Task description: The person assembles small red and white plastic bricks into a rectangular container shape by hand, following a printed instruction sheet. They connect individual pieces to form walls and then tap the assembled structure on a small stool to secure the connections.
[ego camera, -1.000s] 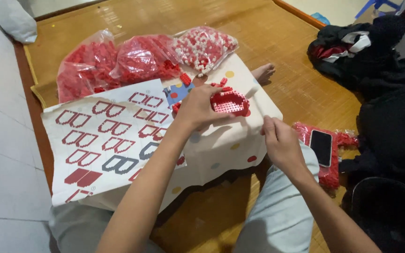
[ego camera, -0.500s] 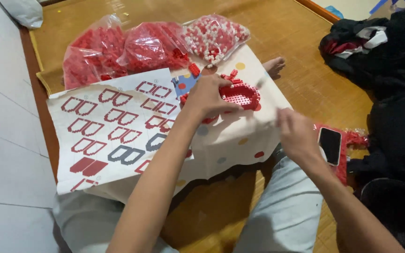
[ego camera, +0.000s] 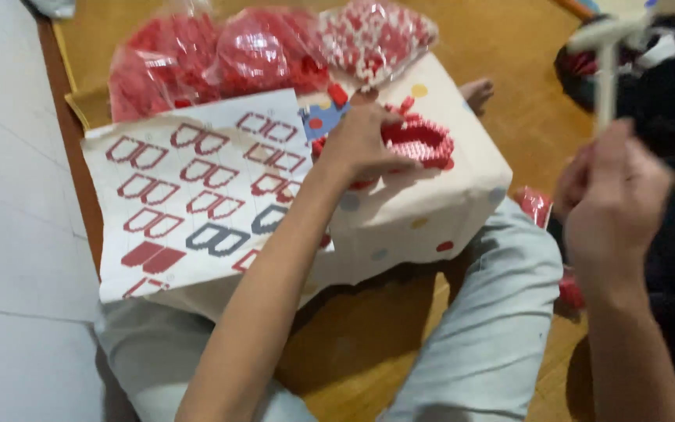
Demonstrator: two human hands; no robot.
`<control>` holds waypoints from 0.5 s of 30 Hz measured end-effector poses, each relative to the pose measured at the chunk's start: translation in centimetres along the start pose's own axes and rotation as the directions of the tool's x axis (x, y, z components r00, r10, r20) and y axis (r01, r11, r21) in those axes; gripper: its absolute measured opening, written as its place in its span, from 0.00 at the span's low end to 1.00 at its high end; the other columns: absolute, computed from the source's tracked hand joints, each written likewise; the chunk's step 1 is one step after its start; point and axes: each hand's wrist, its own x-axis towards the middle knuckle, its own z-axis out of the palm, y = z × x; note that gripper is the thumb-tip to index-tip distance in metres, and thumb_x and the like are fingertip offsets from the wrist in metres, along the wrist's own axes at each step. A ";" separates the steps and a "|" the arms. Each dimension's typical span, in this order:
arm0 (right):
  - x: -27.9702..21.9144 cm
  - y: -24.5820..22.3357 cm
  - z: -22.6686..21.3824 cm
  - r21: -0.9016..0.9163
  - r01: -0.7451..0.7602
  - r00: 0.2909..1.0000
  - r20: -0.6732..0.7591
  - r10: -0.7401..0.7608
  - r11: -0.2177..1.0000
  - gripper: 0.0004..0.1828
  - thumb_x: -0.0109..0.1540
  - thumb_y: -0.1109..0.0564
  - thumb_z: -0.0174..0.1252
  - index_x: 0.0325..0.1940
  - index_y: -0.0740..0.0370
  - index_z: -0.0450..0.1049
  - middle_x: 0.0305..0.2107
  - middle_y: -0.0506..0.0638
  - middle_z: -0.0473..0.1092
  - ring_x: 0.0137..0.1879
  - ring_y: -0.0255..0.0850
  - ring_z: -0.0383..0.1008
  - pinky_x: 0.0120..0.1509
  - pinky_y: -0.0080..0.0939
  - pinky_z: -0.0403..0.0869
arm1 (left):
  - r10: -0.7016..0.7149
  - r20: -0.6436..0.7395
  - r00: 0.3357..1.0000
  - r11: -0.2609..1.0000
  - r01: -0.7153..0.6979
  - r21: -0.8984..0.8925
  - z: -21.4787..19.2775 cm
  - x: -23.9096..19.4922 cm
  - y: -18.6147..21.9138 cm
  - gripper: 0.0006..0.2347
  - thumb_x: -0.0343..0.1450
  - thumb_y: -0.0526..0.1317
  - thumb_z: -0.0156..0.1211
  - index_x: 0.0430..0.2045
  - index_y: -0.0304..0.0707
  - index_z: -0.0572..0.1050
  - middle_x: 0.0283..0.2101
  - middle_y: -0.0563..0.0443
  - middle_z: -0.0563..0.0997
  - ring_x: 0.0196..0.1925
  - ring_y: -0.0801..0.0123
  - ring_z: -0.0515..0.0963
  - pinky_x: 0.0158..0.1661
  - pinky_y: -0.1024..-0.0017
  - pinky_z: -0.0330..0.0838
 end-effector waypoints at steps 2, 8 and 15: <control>-1.3 0.8 0.6 -0.019 0.131 0.989 -0.071 -0.132 0.991 0.26 0.80 0.40 0.39 0.33 0.57 0.56 0.21 0.46 0.53 0.23 0.32 0.53 0.25 0.34 0.52 | 0.003 -0.001 1.000 1.000 -0.003 0.024 0.5 -0.3 -0.1 0.22 0.57 0.49 0.80 0.42 0.41 0.83 0.40 0.49 0.87 0.41 0.65 0.86 0.35 0.73 0.81; 1.3 9.7 -2.8 -0.855 0.392 0.902 0.286 -0.324 0.338 0.17 0.78 0.54 0.47 0.46 0.73 0.70 0.40 0.64 0.72 0.46 0.53 0.70 0.55 0.51 0.65 | 0.001 -0.015 1.000 0.998 0.000 0.059 0.3 -0.2 -0.2 0.31 0.55 0.53 0.79 0.51 0.38 0.80 0.49 0.49 0.85 0.51 0.61 0.83 0.44 0.65 0.80; 2.6 21.6 -5.4 -0.827 0.555 0.715 0.529 -0.457 -0.089 0.22 0.52 0.70 0.49 0.49 0.66 0.75 0.44 0.60 0.70 0.45 0.49 0.71 0.48 0.43 0.69 | -0.002 -0.023 1.000 0.996 0.003 0.084 0.5 0.1 -0.5 0.32 0.54 0.56 0.78 0.51 0.41 0.81 0.49 0.51 0.85 0.52 0.61 0.82 0.41 0.62 0.79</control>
